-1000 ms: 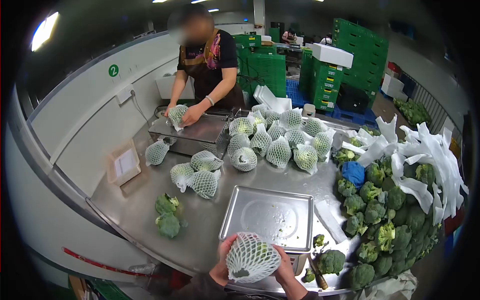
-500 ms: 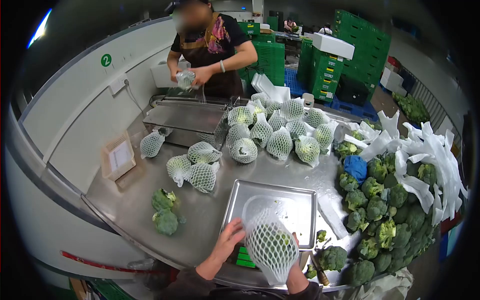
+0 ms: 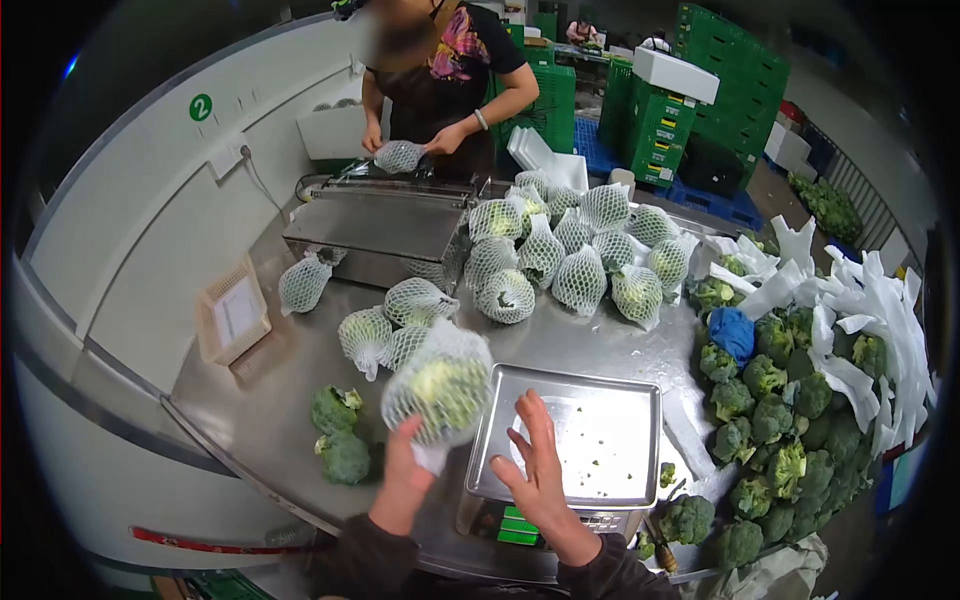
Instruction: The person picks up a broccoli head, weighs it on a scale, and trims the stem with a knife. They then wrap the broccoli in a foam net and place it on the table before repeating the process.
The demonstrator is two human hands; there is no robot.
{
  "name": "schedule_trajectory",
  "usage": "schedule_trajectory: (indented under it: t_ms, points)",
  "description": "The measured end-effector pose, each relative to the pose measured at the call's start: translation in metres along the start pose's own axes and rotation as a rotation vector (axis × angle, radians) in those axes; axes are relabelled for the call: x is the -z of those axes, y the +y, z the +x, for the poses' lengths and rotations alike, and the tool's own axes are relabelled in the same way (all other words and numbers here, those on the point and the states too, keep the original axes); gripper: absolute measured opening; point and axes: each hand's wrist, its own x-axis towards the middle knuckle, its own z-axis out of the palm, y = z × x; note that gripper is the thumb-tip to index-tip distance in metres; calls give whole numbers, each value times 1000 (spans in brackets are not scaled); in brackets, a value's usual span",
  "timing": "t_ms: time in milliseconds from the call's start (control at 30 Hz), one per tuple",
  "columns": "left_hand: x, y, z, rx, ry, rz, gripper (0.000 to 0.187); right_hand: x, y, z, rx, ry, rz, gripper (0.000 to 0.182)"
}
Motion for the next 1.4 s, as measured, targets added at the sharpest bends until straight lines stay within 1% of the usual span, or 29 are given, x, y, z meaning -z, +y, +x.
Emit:
schedule_trajectory:
  t_ms: [67, 100, 167, 200, 267, 300, 400, 433, 533, 600, 633, 667, 700, 733, 800, 833, 900, 933, 1000, 1033, 1067, 1100, 1133, 1167, 1233, 1267, 1333, 1367, 1400]
  points:
    - [14, 31, 40, -91, 0, 71, 51, 0, 7, -2, -100, -14, 117, 69]
    - [21, 49, 63, -106, -19, 111, 49, 4, 14, -8, -115, -5, 112, 69]
    - [24, 87, 110, -127, -48, 181, 47, 19, 31, -19, -300, 45, 225, 56]
    - [22, 103, 133, -130, -55, 211, 47, 27, 32, -23, -315, 66, 220, 56]
    - [9, 134, 179, -180, -35, 322, 47, 41, 26, -31, -513, 99, 180, 44]
    - [10, 151, 207, -185, -15, 355, 46, 46, 24, -34, -534, 146, 176, 36]
    - [-4, 190, 287, -220, 58, 466, 42, 58, 22, -45, -594, 240, 189, 33]
    - [-8, 202, 312, -227, 40, 508, 43, 60, 19, -46, -606, 279, 199, 30]
    - [-15, 224, 377, -328, -30, 623, 45, 62, 23, -51, -648, 314, 203, 29]
    - [-13, 233, 408, -387, 39, 769, 47, 59, 20, -46, -684, 398, 204, 28]
    - [10, 254, 441, -474, 216, 954, 48, 58, 19, -44, -683, 350, 140, 28]
    - [50, 292, 488, -626, 47, 1214, 50, 57, 18, -44, -687, 298, 78, 28]
    - [90, 331, 535, -821, -110, 1430, 52, 55, 19, -44, -681, 309, 66, 27]
    - [69, 327, 531, -677, 6, 1271, 52, 54, 19, -46, -704, 369, 63, 27]
    - [32, 305, 505, -475, 208, 964, 53, 57, 19, -47, -692, 310, 57, 25]
    - [16, 286, 481, -406, 292, 829, 53, 61, 14, -47, -642, 297, -33, 24]
    - [18, 284, 455, -426, 1, 907, 55, 74, 13, -57, -550, 335, -198, 21]
    - [22, 285, 447, -422, -9, 904, 55, 83, 12, -65, -489, 353, -318, 20]
    - [36, 288, 427, -396, 136, 906, 56, 107, 4, -81, -443, 439, -615, 23]
    - [41, 287, 412, -391, 184, 907, 57, 124, 4, -92, -337, 470, -829, 28]
    - [42, 276, 385, -437, 242, 1027, 58, 141, 6, -105, -225, 500, -1038, 33]
    - [40, 262, 360, -486, 301, 1145, 59, 160, 9, -122, -267, 532, -1160, 44]
    - [37, 250, 338, -498, 297, 1148, 59, 176, 9, -136, -310, 563, -1281, 55]
    - [35, 238, 317, -529, 277, 1150, 58, 187, 6, -144, -300, 568, -1273, 55]
    - [22, 205, 267, -583, 268, 1184, 52, 207, 1, -158, -516, 491, -1635, 75]
    - [24, 190, 251, -603, 270, 1185, 52, 219, 9, -168, -500, 493, -1623, 75]
    - [31, 160, 223, -473, 103, 1192, 49, 239, 33, -190, -746, 482, -1310, 88]
    - [14, 131, 192, -400, 53, 1220, 48, 243, 32, -190, -698, 568, -1205, 82]
    - [-2, 98, 157, -332, 8, 1244, 48, 254, 37, -199, -670, 560, -1196, 82]
